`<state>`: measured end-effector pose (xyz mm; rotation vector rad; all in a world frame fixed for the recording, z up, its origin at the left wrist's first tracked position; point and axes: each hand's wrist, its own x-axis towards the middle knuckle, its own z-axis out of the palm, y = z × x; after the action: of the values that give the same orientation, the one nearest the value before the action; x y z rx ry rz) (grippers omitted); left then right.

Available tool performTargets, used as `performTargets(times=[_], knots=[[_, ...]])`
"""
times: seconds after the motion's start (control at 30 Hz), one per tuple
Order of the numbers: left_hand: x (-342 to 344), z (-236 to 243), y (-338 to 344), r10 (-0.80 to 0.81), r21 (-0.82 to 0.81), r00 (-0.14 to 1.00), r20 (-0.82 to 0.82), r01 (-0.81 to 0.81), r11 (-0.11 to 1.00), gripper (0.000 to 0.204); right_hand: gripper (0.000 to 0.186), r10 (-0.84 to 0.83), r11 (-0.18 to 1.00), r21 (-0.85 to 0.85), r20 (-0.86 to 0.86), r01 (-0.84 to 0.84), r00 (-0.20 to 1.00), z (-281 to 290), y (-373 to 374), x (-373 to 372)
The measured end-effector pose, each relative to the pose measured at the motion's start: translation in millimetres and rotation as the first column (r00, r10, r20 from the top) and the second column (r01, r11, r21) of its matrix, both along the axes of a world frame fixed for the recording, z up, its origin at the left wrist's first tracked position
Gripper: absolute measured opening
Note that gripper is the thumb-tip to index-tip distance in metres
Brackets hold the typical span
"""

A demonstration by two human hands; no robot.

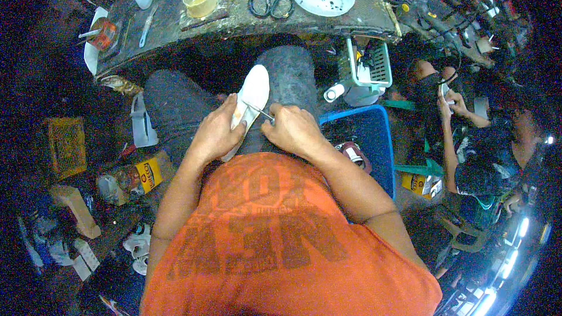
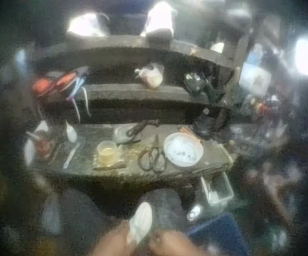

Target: The person holds a white shoe sole on their lap and uses a small metal tool to scrape and clean the surface. They then apply a substance from a red bottle onto the sole and continue scraping. The person flips the sole over to work on the other side.

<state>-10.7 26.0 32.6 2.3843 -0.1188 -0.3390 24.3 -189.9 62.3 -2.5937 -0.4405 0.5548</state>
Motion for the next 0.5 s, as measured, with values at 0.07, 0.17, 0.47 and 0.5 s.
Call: performTargets(times=[0.07, 0.17, 0.47, 0.5], knots=[[-0.9, 0.7, 0.7, 0.010, -0.017, 1.000, 0.005, -0.010, 1.000, 0.072, 0.034, 0.015, 1.000, -0.014, -0.035, -0.016, 0.999, 0.6, 0.2, 2.4], [-1.5, 1.5, -1.7, 0.034, -0.045, 0.999, -0.012, -0.035, 0.998, 0.071, 0.034, 0.057, 0.998, -0.030, -0.033, -0.058, 0.998, 1.8, 0.3, 0.8], [0.6, 1.3, -0.8, 0.030, -0.047, 0.998, -0.053, -0.032, 0.998, 0.071, 0.033, 0.086, 0.995, -0.057, -0.031, -0.088, 0.996, 0.1, -1.2, -1.6], [0.3, -0.2, -0.4, 0.030, -0.039, 0.999, -0.044, -0.032, 0.999, 0.072, 0.033, 0.086, 0.995, -0.050, -0.024, -0.088, 0.996, -0.2, -1.3, -1.8]])
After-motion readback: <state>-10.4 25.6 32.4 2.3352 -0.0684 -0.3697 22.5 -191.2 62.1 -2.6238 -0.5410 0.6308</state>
